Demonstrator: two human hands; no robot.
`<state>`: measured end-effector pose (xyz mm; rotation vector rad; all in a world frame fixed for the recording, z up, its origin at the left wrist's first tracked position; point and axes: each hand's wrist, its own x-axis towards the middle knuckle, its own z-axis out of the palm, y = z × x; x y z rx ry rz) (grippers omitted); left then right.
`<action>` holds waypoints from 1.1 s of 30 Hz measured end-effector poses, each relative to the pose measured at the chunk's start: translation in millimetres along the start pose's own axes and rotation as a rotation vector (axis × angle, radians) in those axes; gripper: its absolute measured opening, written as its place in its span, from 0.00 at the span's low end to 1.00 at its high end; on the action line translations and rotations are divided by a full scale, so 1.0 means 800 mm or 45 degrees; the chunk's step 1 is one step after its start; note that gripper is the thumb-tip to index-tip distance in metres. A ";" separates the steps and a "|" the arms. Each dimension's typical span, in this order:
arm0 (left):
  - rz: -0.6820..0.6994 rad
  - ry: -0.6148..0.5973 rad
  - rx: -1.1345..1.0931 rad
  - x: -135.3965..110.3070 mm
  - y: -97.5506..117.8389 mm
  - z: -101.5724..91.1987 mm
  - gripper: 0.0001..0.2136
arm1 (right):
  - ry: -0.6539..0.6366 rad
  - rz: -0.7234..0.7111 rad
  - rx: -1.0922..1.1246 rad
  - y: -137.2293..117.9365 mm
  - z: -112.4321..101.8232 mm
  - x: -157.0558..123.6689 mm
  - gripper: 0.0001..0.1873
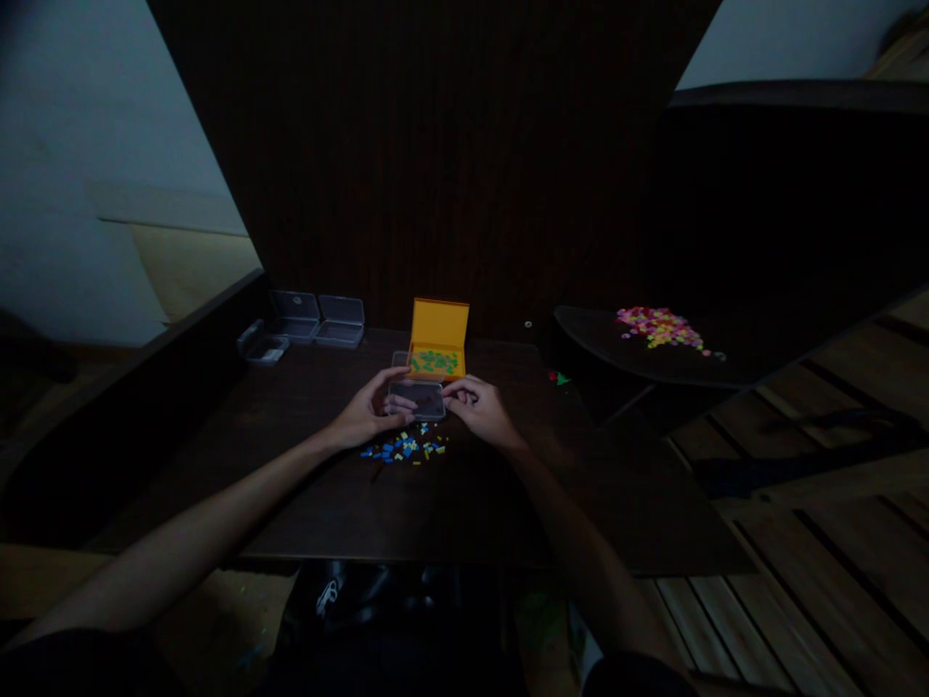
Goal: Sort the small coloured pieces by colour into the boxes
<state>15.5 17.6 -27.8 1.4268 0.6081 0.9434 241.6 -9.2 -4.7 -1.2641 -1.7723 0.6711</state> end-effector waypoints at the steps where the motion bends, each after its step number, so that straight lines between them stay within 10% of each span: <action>1: -0.001 0.017 0.006 0.001 -0.001 -0.002 0.36 | -0.018 0.017 0.007 -0.001 0.000 -0.001 0.10; 11: 0.038 0.153 0.011 0.008 -0.001 -0.014 0.35 | -0.391 -0.019 -0.263 0.002 0.012 -0.009 0.09; 33: 0.047 0.133 0.003 0.008 -0.002 -0.013 0.35 | -0.469 0.044 -0.472 0.003 0.014 -0.008 0.06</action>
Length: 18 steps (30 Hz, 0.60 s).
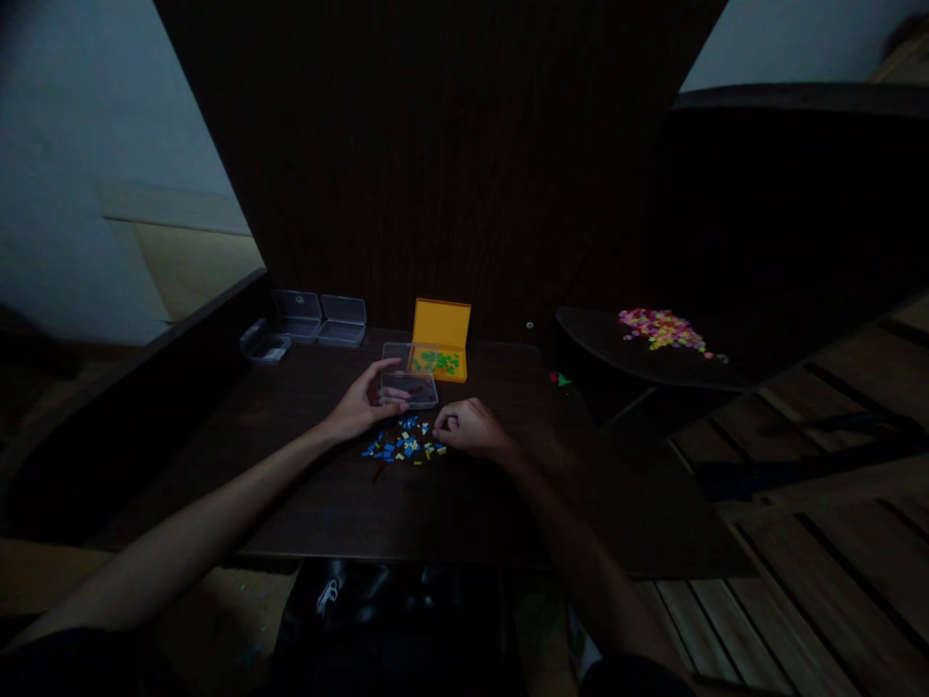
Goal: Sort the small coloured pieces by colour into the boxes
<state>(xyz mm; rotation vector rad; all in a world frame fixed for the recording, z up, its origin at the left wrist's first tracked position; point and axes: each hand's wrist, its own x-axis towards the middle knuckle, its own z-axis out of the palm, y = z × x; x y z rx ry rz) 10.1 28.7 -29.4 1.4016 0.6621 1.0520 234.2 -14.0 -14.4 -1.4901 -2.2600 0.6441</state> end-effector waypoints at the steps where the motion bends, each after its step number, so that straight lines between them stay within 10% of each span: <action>1: -0.002 -0.001 -0.002 0.000 0.000 0.000 0.35 | 0.004 -0.005 0.003 0.001 0.000 0.000 0.06; 18: -0.011 -0.007 0.009 -0.001 0.000 0.001 0.35 | 0.030 -0.076 0.058 0.002 0.001 0.000 0.06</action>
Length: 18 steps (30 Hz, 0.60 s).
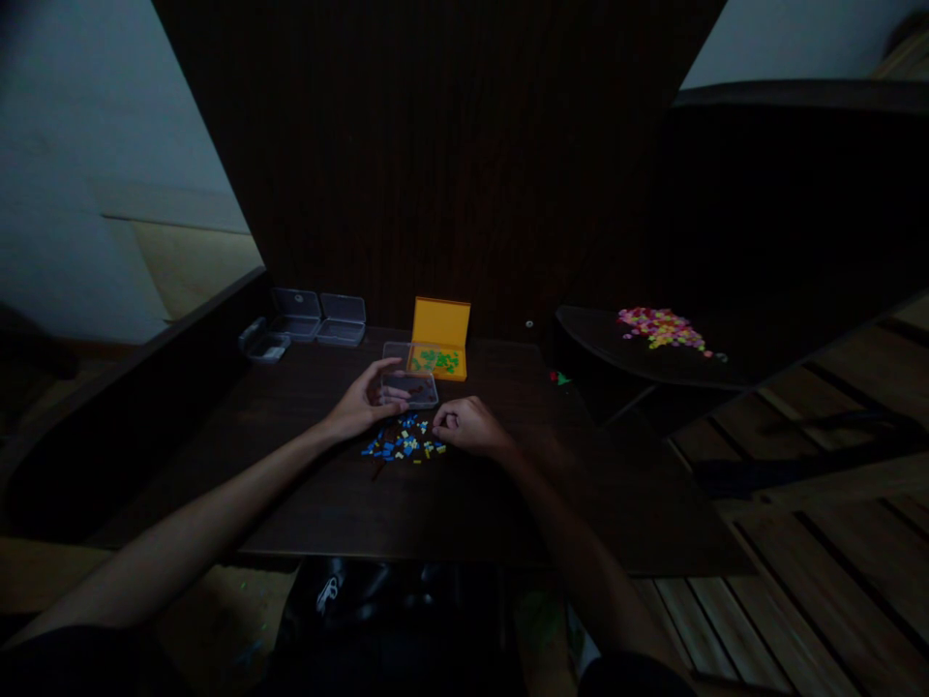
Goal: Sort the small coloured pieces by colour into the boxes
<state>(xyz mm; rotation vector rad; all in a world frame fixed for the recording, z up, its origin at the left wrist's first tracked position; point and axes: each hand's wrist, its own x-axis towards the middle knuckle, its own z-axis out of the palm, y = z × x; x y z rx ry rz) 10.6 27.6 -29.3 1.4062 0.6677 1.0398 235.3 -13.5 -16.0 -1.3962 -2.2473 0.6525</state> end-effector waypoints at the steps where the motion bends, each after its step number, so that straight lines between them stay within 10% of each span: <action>1: -0.002 0.002 -0.001 0.000 0.000 0.000 0.35 | -0.003 0.001 -0.008 0.000 0.000 0.000 0.06; 18: -0.006 0.011 -0.011 0.000 0.000 0.000 0.35 | -0.075 0.026 -0.027 0.002 -0.001 0.000 0.08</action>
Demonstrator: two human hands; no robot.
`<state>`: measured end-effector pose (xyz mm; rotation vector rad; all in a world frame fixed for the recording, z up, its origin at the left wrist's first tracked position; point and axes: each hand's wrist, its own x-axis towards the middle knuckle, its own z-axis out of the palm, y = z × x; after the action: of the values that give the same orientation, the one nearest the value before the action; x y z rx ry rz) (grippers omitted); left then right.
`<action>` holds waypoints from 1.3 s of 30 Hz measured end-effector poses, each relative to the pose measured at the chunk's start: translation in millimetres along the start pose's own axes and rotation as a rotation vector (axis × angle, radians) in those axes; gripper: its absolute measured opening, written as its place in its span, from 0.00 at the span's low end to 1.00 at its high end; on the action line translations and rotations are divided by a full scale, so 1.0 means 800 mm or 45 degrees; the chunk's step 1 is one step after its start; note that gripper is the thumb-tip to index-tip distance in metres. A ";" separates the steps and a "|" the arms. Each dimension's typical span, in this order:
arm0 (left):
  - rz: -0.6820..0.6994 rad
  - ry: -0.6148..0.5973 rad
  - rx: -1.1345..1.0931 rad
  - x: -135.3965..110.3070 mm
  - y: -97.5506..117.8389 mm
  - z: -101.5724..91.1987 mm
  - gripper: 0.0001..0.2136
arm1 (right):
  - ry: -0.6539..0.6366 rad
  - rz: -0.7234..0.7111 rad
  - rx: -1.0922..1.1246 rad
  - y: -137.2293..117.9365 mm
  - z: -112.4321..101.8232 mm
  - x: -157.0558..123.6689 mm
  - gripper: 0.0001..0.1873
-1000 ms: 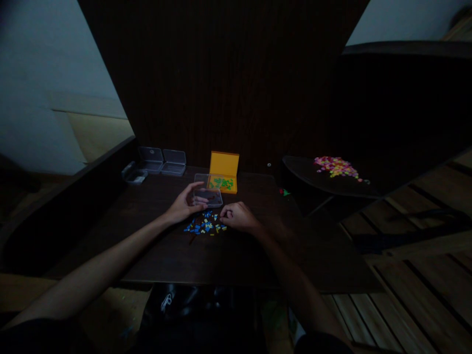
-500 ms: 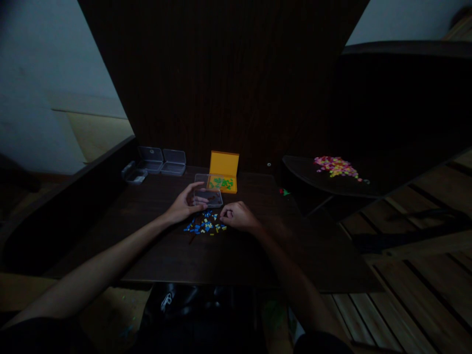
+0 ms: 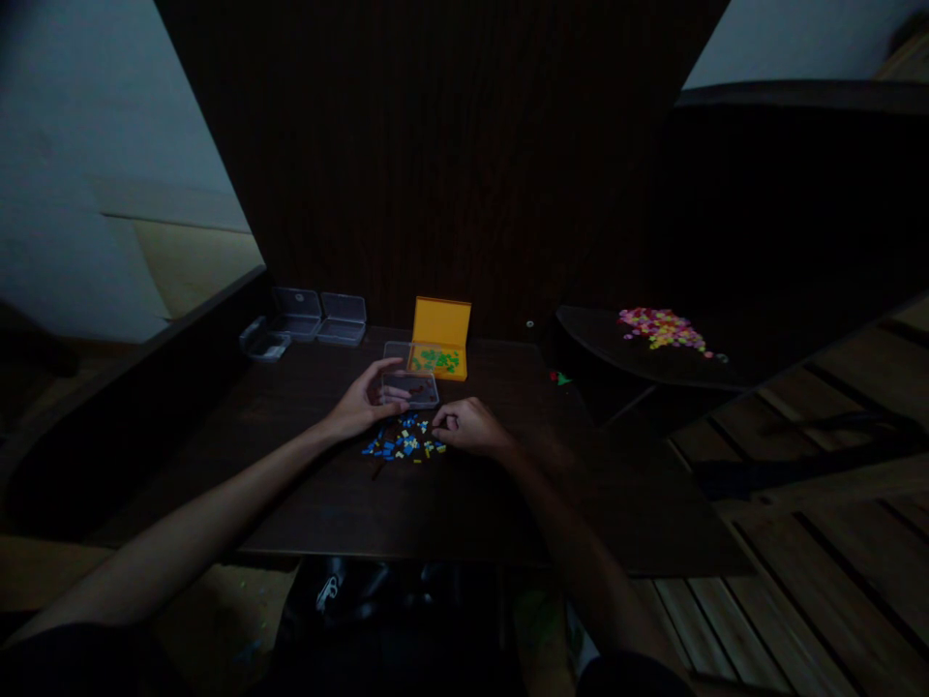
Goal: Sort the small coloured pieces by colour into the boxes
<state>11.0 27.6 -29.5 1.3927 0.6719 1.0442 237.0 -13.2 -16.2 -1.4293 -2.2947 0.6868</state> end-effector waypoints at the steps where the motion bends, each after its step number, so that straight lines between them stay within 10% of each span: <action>1: 0.002 -0.001 -0.002 0.000 0.001 0.000 0.35 | -0.008 0.005 0.007 0.000 0.000 0.000 0.08; 16: 0.008 -0.003 0.004 -0.001 0.003 0.000 0.35 | -0.045 0.028 -0.205 -0.010 0.004 -0.001 0.06; 28: -0.019 -0.082 -0.004 -0.006 0.005 0.007 0.35 | 0.038 -0.001 0.392 -0.013 -0.024 -0.006 0.10; 39: -0.008 -0.210 -0.036 -0.016 0.002 0.027 0.35 | -0.033 -0.032 -0.035 -0.019 -0.032 0.012 0.06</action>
<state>24.0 6.6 -28.1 1.4332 0.5386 0.9191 235.6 -4.7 13.5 -1.4090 -2.3464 0.6727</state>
